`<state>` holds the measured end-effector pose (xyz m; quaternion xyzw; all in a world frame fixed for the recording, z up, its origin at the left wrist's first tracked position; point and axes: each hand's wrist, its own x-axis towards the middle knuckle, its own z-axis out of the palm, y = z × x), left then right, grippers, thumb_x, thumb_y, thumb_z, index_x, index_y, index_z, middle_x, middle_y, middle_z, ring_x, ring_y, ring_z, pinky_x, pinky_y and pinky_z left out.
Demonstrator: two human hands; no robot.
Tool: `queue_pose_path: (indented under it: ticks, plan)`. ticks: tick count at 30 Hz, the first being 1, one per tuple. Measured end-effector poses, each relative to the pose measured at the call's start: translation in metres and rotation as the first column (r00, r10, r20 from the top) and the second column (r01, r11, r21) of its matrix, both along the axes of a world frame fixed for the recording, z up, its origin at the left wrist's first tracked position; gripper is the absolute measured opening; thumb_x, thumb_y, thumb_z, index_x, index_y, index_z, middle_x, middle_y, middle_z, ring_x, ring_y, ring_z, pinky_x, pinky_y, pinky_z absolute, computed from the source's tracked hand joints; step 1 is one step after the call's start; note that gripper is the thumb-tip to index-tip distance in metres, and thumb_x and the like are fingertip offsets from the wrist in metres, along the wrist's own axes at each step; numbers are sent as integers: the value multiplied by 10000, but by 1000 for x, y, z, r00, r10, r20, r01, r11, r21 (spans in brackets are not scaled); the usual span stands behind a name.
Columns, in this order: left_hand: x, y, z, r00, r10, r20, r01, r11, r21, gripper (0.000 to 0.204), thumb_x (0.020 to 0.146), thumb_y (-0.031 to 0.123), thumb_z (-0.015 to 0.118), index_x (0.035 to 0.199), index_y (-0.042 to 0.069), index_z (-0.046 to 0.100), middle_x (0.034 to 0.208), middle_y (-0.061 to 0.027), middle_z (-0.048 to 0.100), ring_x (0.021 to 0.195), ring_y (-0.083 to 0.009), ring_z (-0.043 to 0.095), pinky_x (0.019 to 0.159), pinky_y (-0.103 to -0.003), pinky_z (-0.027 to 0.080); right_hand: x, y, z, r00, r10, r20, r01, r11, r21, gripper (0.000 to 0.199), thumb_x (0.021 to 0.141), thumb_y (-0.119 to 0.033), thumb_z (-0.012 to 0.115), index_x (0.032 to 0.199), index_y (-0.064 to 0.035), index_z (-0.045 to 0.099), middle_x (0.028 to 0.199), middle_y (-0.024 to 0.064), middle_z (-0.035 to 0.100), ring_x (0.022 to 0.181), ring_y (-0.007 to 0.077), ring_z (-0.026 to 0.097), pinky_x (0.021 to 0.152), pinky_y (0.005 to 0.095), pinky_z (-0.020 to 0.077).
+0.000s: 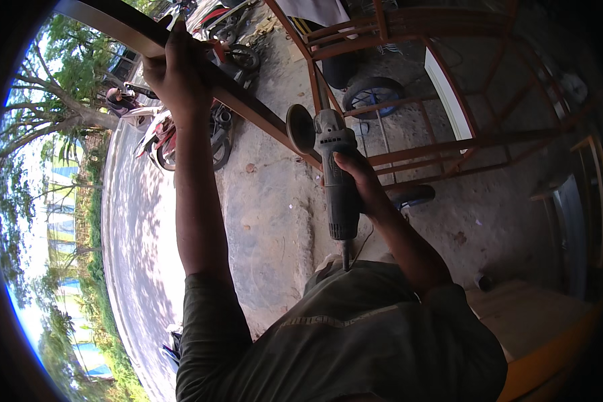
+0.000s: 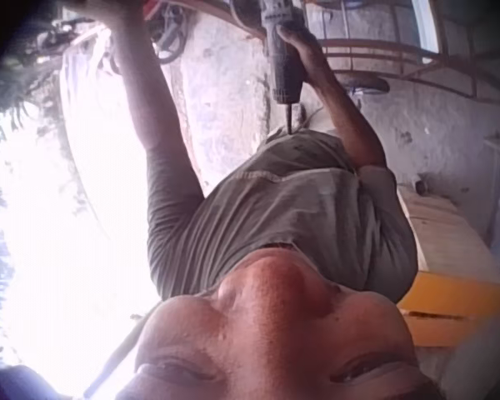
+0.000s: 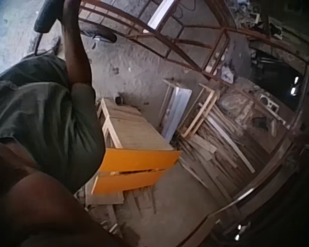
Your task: The person sands the joints of a brown metal cart frame with an angle grinder and then continues sanding the frame by hand using a small piece of sandpaper.
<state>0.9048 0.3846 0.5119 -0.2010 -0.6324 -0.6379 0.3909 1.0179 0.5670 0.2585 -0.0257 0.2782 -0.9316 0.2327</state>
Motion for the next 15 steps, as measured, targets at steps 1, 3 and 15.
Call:
queue_pose_path:
  ticks: [1, 3, 15]
  plan:
    - [1, 2, 1, 1000, -13, -2, 13, 1000, 1, 71, 965, 75, 663, 952, 10, 637, 664, 6, 533, 523, -72, 494, 473, -231, 395, -2, -3, 1, 999, 35, -2, -35, 999, -36, 489, 948, -385, 685, 1232, -21, 525, 977, 109, 630, 785, 217, 684, 679, 353, 592]
    - [3, 5, 3, 999, -41, -7, 41, 999, 3, 70, 964, 73, 661, 946, 11, 635, 665, 6, 535, 520, -73, 494, 472, -229, 399, -3, -5, 5, 999, 48, -3, -48, 998, -36, 482, 950, -382, 682, 1229, -22, 526, 973, 109, 632, 782, 216, 686, 668, 355, 593]
    - [0, 1, 0, 998, -46, -38, 46, 999, -10, 88, 978, 86, 649, 932, 15, 626, 655, 4, 535, 512, -77, 492, 469, -232, 401, -6, -12, 2, 999, 53, 3, -53, 999, -4, 520, 935, -412, 685, 1228, -13, 526, 944, 114, 639, 762, 218, 692, 648, 354, 602]
